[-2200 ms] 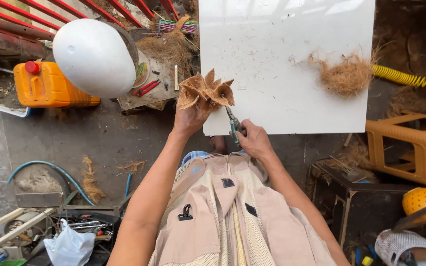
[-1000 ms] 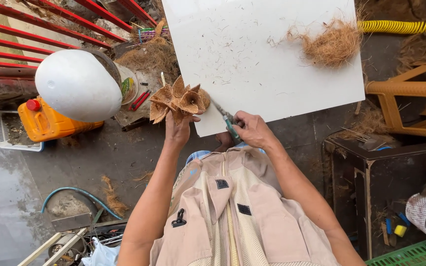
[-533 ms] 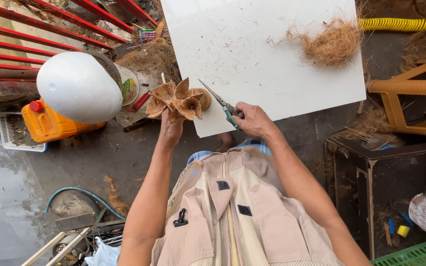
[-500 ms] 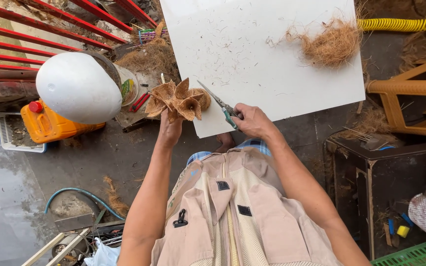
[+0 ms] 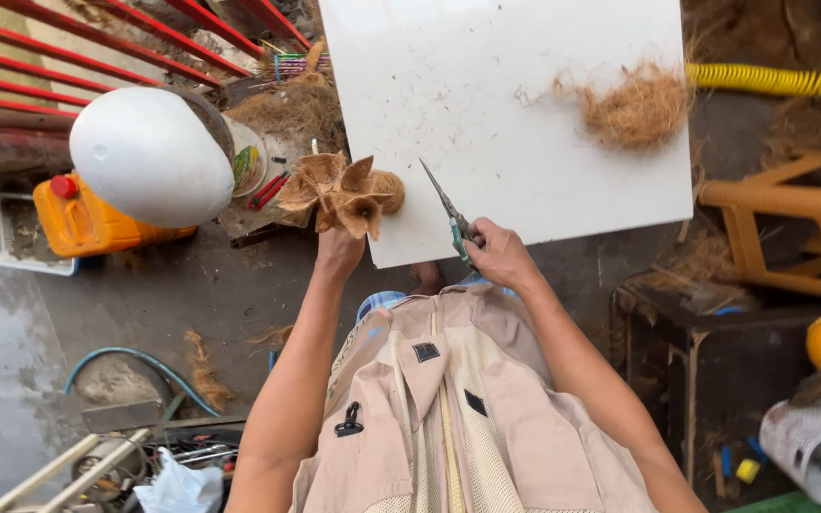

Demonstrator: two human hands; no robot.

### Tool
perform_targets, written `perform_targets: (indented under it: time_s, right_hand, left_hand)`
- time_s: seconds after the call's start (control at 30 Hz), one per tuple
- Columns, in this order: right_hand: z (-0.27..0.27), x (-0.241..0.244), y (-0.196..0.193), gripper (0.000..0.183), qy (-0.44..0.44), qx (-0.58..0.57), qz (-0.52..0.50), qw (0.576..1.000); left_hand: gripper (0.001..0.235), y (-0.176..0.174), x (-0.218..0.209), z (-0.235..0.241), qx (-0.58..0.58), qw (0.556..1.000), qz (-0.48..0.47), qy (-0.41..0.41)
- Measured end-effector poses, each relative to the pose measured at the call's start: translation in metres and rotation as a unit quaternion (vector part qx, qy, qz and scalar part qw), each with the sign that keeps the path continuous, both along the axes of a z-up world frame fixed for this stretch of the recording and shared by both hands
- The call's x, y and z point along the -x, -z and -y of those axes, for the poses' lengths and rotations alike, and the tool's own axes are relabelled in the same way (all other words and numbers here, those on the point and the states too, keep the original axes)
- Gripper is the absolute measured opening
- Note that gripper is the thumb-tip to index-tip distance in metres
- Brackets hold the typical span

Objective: The person uses shears to trim the fibrous husk of a coconut held in the left hand. The person repeatedly rotates the coconut to trim the fibers evenly, with trimmed pieces falling onto a white board below.

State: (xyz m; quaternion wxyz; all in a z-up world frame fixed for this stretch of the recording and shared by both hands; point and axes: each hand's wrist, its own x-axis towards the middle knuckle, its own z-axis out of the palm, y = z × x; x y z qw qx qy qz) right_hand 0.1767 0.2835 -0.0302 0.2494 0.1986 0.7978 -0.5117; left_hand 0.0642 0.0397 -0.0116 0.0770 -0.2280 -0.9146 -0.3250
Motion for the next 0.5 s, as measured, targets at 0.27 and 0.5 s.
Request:
perform_targets:
  time_s: [0.27,0.5]
  right_hand:
    - [-0.051,0.015,-0.017,0.037,-0.132,-0.054,0.059,0.988]
    - [-0.127,0.03,-0.007,0.042,-0.111,-0.09,0.038,0.989]
  left_hand:
    - [0.037,0.02,-0.007,-0.018,-0.099,0.977,-0.114,-0.15]
    - [0.016,0.001,-0.045,-0.001,0.204,0.908,-0.291,-0.221]
